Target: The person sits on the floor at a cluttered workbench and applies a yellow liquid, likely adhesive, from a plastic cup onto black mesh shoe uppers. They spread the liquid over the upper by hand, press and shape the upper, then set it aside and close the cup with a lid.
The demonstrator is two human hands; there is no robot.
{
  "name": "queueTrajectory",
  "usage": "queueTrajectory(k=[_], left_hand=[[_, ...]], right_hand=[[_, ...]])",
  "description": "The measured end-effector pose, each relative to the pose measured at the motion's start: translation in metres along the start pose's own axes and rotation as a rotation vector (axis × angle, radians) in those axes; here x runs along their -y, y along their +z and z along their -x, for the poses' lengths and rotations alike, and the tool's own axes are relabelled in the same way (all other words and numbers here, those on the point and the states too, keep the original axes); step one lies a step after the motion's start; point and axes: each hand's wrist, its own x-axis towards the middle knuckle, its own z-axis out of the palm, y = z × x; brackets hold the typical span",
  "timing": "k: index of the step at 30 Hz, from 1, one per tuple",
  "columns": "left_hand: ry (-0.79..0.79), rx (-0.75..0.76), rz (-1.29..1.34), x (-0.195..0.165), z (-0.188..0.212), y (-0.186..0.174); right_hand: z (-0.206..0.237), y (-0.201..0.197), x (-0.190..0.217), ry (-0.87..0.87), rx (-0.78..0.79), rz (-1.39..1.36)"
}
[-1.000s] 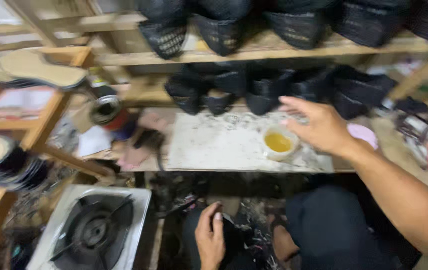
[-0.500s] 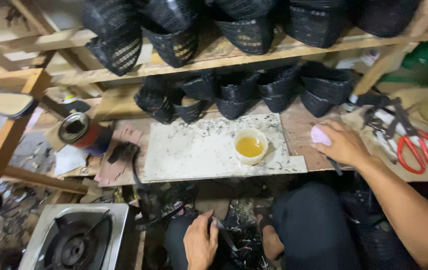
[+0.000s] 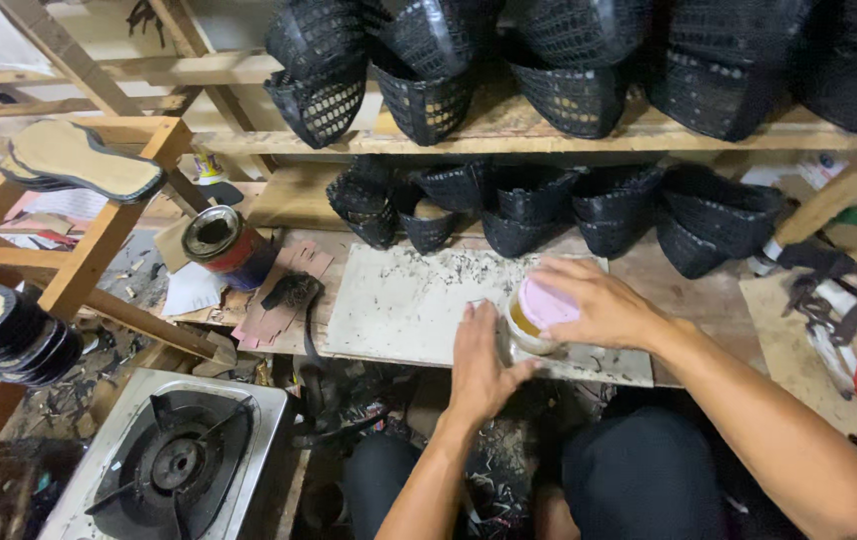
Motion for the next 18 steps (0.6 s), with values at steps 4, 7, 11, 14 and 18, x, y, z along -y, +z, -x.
queueTrajectory(k=[4, 7, 11, 14, 18], left_hand=[[-0.093, 0.101, -0.023, -0.007, -0.016, 0.004], [-0.117, 0.07, -0.029, -0.003, -0.018, 0.009], [-0.055, 0.012, -0.067, 0.012, -0.018, 0.021], [-0.025, -0.02, -0.062, 0.022, -0.014, 0.029], [-0.009, -0.01, -0.089, 0.028, -0.013, 0.033]], right_hand=[[-0.02, 0.005, -0.003, -0.083, 0.139, 0.054], [-0.025, 0.012, -0.013, -0.107, 0.193, 0.12], [-0.029, 0.022, -0.023, -0.099, 0.201, 0.128], [-0.033, 0.032, -0.022, 0.032, 0.261, 0.171], [-0.033, 0.043, -0.01, 0.061, 0.234, 0.267]])
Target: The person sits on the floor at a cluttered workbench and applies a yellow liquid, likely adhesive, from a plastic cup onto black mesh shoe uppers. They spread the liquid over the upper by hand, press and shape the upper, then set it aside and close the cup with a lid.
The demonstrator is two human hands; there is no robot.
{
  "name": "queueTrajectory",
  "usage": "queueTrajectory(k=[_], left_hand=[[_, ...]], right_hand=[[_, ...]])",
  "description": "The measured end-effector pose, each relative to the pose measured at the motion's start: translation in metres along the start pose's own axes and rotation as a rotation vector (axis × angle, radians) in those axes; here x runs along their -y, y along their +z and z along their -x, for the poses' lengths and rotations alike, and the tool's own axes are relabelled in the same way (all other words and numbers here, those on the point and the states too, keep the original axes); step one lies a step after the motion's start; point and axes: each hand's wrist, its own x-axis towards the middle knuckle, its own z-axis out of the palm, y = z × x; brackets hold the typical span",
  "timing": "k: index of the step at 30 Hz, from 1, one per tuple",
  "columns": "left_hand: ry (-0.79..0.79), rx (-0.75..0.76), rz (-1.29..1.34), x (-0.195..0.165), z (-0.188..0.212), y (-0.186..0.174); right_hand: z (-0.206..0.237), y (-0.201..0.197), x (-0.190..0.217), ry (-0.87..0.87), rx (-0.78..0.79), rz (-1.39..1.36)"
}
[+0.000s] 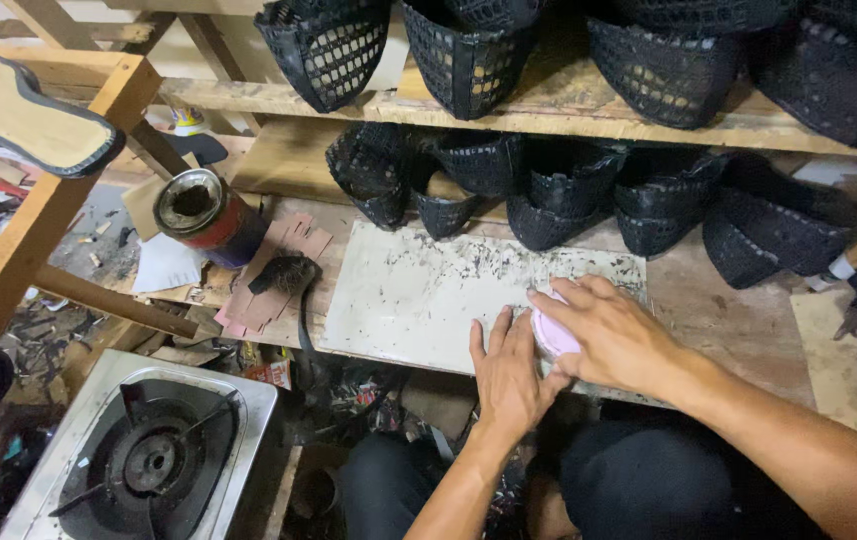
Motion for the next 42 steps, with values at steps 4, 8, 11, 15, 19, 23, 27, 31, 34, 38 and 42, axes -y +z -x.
queueTrajectory(k=[4, 8, 11, 15, 19, 23, 27, 31, 34, 38, 42], left_hand=[[-0.023, 0.005, 0.012, -0.005, 0.0, -0.005], [-0.028, 0.035, 0.026, -0.011, 0.004, -0.011], [0.0, 0.089, 0.019, -0.011, 0.009, -0.014], [0.006, 0.085, 0.386, -0.007, 0.02, -0.028], [-0.443, 0.013, 1.512, -0.029, 0.044, -0.038], [-0.849, 0.104, 1.893, -0.066, 0.08, -0.048], [-0.867, 0.128, 2.038, -0.07, 0.092, -0.05], [-0.715, -0.138, 1.948, -0.061, 0.101, -0.026], [-0.599, -0.236, 1.929, -0.052, 0.11, -0.005], [-0.692, -0.069, 1.885, -0.034, 0.124, -0.001], [-0.901, 0.378, 1.887, -0.017, 0.138, -0.016]], right_hand=[[0.002, -0.001, 0.009, 0.0, -0.009, 0.063], [0.013, -0.002, 0.015, -0.046, -0.103, 0.062], [0.027, -0.01, 0.017, -0.155, -0.22, 0.008], [0.043, -0.019, 0.022, -0.239, -0.324, -0.104], [0.075, -0.013, 0.056, -0.21, -0.362, -0.24], [0.094, -0.011, 0.075, -0.518, -0.445, -0.168], [0.1, -0.003, 0.08, -0.674, -0.338, -0.116], [0.104, 0.025, 0.087, -0.566, -0.444, -0.155], [0.111, 0.046, 0.091, -0.471, -0.531, -0.206], [0.126, 0.064, 0.097, -0.209, -0.476, -0.318], [0.138, 0.055, 0.079, -0.554, -0.299, -0.329]])
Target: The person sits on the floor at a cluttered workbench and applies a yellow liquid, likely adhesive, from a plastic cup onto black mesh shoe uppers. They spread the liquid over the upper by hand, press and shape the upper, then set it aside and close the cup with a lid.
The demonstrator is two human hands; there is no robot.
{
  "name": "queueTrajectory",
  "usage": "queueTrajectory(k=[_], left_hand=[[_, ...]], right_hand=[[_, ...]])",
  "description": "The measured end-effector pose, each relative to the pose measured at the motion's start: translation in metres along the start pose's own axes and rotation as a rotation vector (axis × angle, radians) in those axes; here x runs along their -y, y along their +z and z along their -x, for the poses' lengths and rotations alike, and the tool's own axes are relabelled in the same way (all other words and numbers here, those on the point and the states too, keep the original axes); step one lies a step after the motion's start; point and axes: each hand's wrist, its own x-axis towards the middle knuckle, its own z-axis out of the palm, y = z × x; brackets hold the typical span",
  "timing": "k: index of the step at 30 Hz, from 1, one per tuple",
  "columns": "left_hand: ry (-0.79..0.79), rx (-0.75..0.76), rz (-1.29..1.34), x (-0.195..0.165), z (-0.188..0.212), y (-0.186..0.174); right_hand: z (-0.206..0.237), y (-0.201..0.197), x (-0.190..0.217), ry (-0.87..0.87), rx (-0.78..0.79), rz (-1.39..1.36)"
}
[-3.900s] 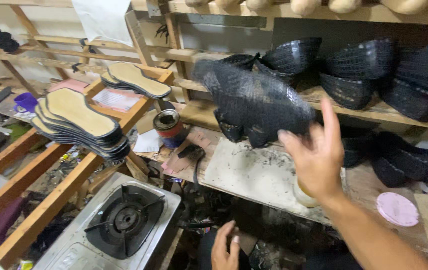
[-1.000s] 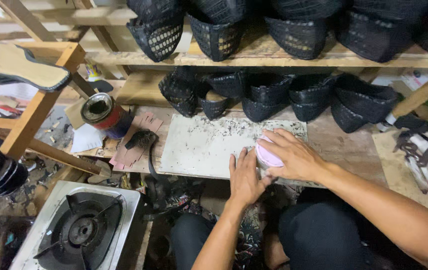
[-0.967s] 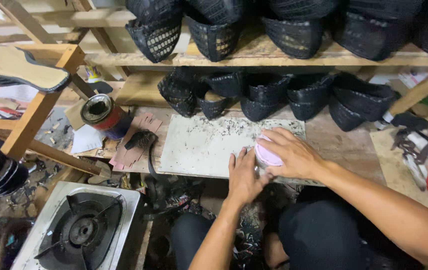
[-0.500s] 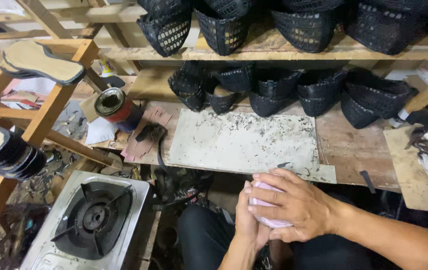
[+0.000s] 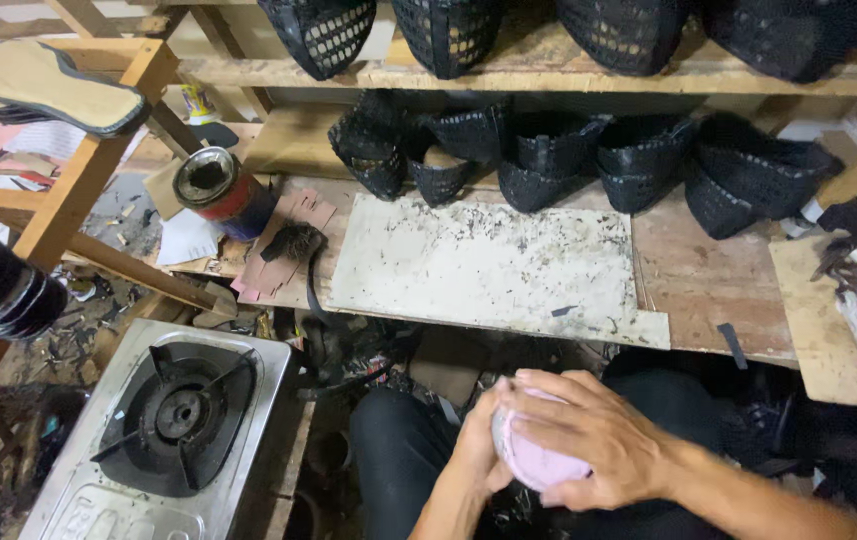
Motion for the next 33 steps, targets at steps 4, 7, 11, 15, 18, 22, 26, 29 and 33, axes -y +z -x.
queueTrajectory(k=[4, 7, 11, 15, 18, 22, 26, 29, 33], left_hand=[[-0.109, 0.02, 0.044, 0.009, 0.004, -0.005], [-0.124, 0.076, 0.076, 0.015, 0.009, -0.007], [-0.115, -0.032, 0.092, 0.022, 0.024, 0.0], [-0.137, -0.119, 0.118, 0.028, 0.036, 0.016], [-0.165, -0.22, 0.118, 0.038, 0.042, 0.021], [0.088, -0.165, 0.035, 0.056, 0.033, 0.01], [0.047, -0.063, 0.089, 0.057, 0.014, -0.004], [-0.029, -0.027, 0.094, 0.051, 0.011, 0.002], [-0.26, 0.016, 0.082, 0.053, 0.007, 0.031]], right_hand=[[0.005, -0.015, -0.003, -0.23, 0.091, 0.017], [0.004, -0.014, 0.007, -0.289, 0.099, 0.027], [0.012, -0.007, 0.027, -0.234, 0.02, 0.031], [0.028, 0.002, 0.04, -0.165, -0.095, 0.051], [0.041, 0.008, 0.048, -0.082, -0.167, 0.072], [0.048, 0.018, 0.055, 0.088, -0.298, 0.081], [0.055, 0.016, 0.049, 0.155, -0.348, -0.115], [0.071, -0.004, 0.048, 0.133, -0.132, -0.086], [0.081, -0.03, 0.059, 0.136, -0.1, -0.012]])
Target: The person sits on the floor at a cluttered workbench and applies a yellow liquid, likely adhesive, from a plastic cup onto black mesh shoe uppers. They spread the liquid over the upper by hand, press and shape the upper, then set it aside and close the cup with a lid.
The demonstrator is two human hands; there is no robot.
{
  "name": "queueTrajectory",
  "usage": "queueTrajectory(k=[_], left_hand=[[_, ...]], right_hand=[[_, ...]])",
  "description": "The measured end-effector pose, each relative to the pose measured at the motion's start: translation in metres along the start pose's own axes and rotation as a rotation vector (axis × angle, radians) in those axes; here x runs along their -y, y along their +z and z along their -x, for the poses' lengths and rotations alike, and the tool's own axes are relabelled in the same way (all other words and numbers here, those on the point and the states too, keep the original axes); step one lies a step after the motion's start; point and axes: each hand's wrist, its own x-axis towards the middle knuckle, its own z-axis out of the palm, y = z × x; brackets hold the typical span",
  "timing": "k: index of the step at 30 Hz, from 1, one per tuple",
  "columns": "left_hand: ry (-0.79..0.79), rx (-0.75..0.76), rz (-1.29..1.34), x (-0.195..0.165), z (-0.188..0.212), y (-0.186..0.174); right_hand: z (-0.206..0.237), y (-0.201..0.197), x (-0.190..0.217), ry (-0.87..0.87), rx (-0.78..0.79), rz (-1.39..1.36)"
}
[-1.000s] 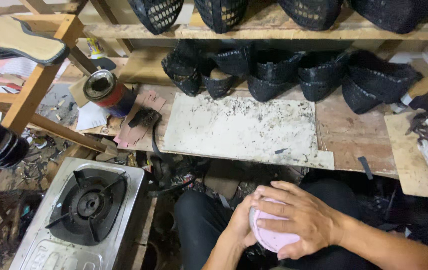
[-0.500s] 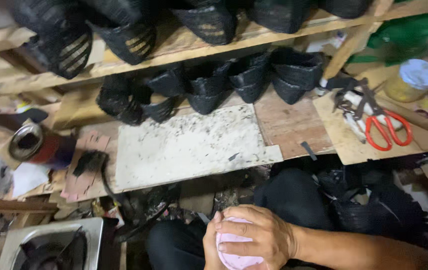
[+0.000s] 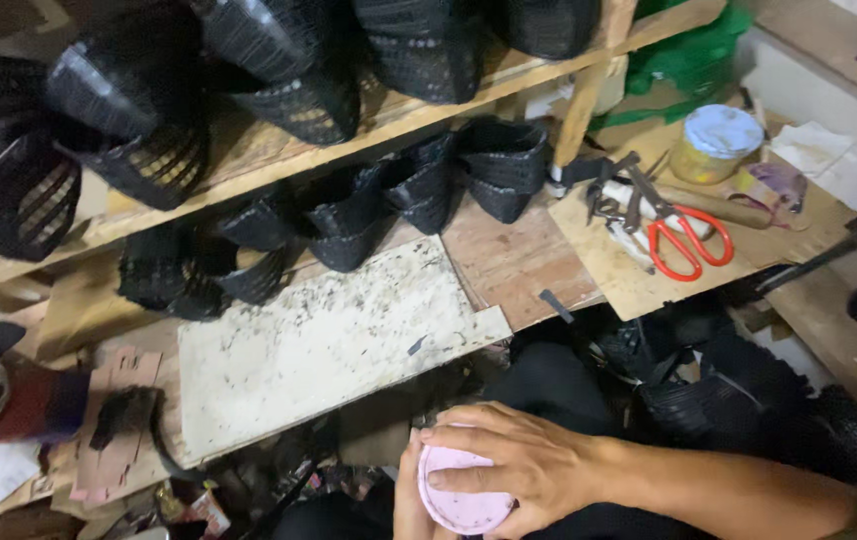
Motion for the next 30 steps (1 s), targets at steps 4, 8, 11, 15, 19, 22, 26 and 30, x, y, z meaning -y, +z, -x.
queueTrajectory(k=[4, 8, 11, 15, 19, 22, 26, 30], left_hand=[[0.092, 0.012, 0.015, 0.013, -0.009, 0.014], [0.157, 0.261, -0.075, 0.005, -0.009, -0.011], [0.147, 0.229, -0.064, -0.009, 0.002, -0.037], [0.223, 0.545, -0.067, -0.005, 0.001, -0.044], [0.244, 0.608, -0.081, 0.005, -0.006, -0.032], [0.246, 0.626, -0.086, 0.007, -0.008, -0.029], [0.252, 0.616, -0.087, -0.001, -0.001, -0.044], [0.431, 0.47, -0.037, -0.026, 0.023, -0.063]], right_hand=[[0.006, -0.03, 0.004, 0.111, -0.111, 0.109], [0.034, -0.098, -0.027, 0.587, -0.35, 0.344], [0.057, -0.178, -0.073, 0.838, -0.629, 0.655], [0.075, -0.273, -0.121, 0.82, -0.772, 1.017], [0.081, -0.305, -0.143, 0.893, -0.741, 0.893], [0.083, -0.31, -0.151, 1.14, -0.703, 0.697], [0.077, -0.283, -0.145, 0.931, -0.717, 1.033], [0.049, -0.163, -0.101, 0.913, -0.744, 0.413]])
